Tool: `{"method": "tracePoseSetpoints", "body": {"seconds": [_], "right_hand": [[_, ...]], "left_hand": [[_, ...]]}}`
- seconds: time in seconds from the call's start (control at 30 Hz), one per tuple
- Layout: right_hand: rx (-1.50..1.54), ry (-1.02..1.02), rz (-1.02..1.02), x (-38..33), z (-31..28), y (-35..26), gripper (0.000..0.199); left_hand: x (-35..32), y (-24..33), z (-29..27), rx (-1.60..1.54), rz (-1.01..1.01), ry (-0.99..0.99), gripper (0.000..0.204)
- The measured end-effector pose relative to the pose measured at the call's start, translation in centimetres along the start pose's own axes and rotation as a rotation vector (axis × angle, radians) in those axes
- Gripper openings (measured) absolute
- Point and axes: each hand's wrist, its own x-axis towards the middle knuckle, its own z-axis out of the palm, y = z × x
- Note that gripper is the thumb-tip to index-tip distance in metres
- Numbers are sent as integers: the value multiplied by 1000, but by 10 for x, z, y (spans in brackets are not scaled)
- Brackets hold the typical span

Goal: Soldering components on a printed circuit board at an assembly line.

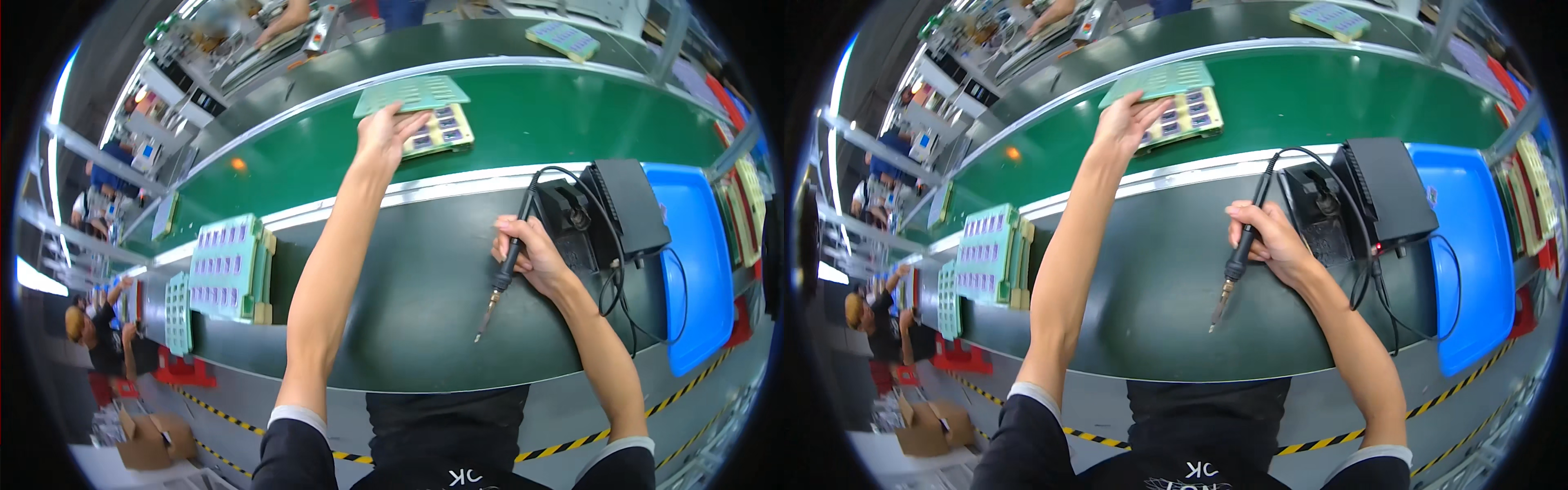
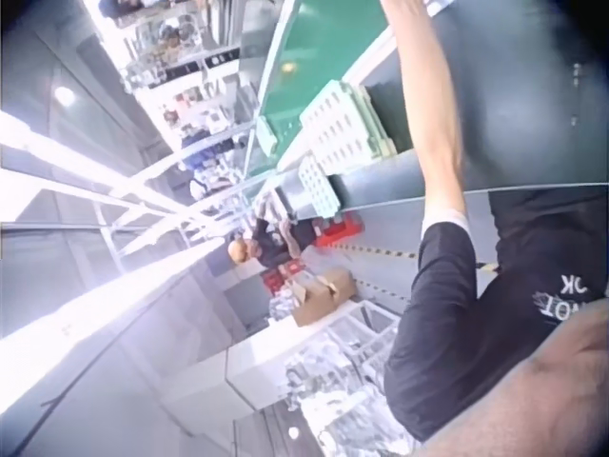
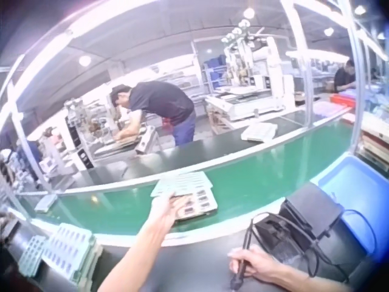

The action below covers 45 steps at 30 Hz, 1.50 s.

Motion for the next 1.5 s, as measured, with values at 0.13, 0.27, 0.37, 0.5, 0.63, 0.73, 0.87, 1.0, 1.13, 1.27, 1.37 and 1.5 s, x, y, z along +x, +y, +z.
{"method": "tracePoseSetpoints", "body": {"seconds": [0.13, 0.27, 0.37, 0.5, 0.63, 0.73, 0.87, 1.0, 1.13, 1.27, 1.37, 1.5], "right_hand": [[-61, 14, -82, -8, -17, 7, 35], [76, 96, -81, -13, -8, 6, 25], [113, 40, -74, -18, 5, 9, 20], [126, 67, -79, -30, 8, 6, 25], [133, 5, -101, -23, 7, 14, 28], [141, -19, -102, -21, 8, 19, 26], [133, 30, -132, -18, -1, 25, 25], [164, -67, -136, -7, -5, 36, 26], [74, -18, -134, -14, 4, 29, 30], [100, -8, -135, -6, 7, 27, 28], [94, 60, -138, -7, 5, 28, 24], [125, -5, -148, -5, -5, 34, 21]], "left_hand": [[-34, 37, 3, 192, 289, -114, 35], [-96, 103, -56, 338, 697, 138, 34], [-190, 176, -136, 430, 933, 330, 41], [-301, 234, -260, 419, 959, 866, 42], [-393, 268, -392, 527, 1018, 1120, 42], [-421, 273, -499, 518, 970, 1352, 44], [-396, 239, -574, 357, 810, 1411, 44], [-401, 255, -623, 322, 679, 1505, 42], [-375, 228, -581, 892, -26, 1759, 50], [-380, 244, -547, 1391, 350, 1565, 49], [-330, 197, -414, 1086, 161, 1024, 56], [-302, 158, -329, 1040, -82, 737, 98]]}}
